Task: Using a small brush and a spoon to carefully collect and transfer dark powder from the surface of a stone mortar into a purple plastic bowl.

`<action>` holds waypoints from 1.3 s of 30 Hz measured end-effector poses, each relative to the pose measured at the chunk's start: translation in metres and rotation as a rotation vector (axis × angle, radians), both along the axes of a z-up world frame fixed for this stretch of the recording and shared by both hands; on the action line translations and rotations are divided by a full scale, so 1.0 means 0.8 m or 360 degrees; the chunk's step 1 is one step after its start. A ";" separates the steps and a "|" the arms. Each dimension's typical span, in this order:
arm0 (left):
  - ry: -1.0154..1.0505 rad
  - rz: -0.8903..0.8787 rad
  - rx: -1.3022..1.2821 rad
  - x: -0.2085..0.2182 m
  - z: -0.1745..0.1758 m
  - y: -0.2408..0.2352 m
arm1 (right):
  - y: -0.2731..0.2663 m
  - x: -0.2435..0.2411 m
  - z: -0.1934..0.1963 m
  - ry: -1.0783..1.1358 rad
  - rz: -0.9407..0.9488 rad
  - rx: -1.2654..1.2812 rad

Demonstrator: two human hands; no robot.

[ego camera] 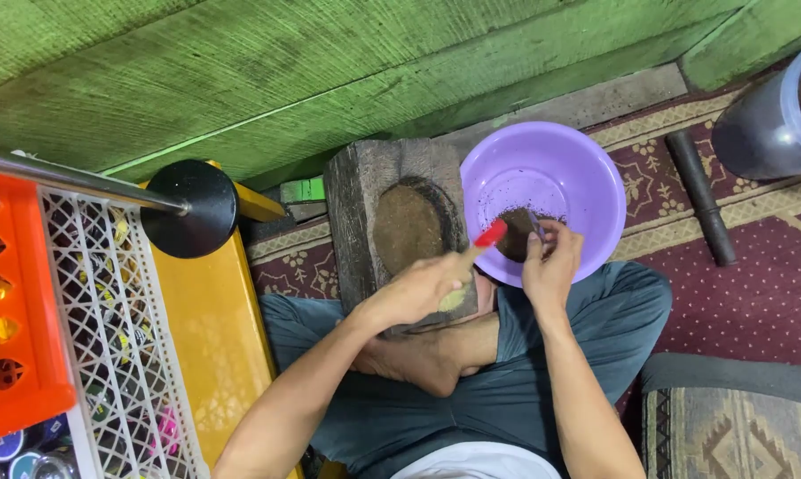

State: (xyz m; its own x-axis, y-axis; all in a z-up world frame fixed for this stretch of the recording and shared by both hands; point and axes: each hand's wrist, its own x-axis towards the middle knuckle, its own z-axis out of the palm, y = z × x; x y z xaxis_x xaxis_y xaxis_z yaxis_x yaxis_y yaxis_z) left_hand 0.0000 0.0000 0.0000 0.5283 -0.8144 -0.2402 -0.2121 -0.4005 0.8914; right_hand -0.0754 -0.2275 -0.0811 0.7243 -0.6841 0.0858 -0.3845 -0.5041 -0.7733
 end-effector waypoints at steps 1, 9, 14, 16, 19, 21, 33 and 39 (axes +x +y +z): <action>0.0000 0.0005 -0.0003 0.002 -0.011 -0.001 | 0.003 0.000 -0.005 0.0000 0.0005 -0.0003; -0.1257 0.0759 0.0069 0.022 0.011 0.020 | 0.071 0.021 0.031 -0.0047 0.0264 0.0078; -0.1723 0.1211 0.0139 0.049 0.021 0.051 | 0.109 0.054 0.025 0.0022 0.0328 0.0007; -0.1835 0.1268 0.0294 0.053 0.021 0.057 | 0.119 0.074 0.016 0.0067 0.0355 -0.0036; -0.1329 0.1243 0.0562 0.055 -0.008 0.058 | 0.127 0.099 -0.009 0.0318 0.0524 -0.0252; -0.1123 0.1197 0.0603 0.057 -0.022 0.058 | 0.133 0.111 -0.039 0.0683 0.0567 -0.0428; -0.1091 0.1193 0.0693 0.057 -0.030 0.054 | 0.163 0.106 -0.015 0.0794 0.0771 -0.0308; -0.1184 0.1147 0.0773 0.058 -0.039 0.052 | 0.170 0.077 0.007 0.0808 0.1015 -0.0273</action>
State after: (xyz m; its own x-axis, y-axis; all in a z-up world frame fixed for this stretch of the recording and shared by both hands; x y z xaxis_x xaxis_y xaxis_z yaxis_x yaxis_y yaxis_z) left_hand 0.0461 0.0413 -0.0315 0.9778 -0.1709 0.1212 -0.2036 -0.9110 0.3587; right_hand -0.0134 -0.0919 -0.0754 0.9472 -0.1366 -0.2902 -0.2666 -0.8384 -0.4754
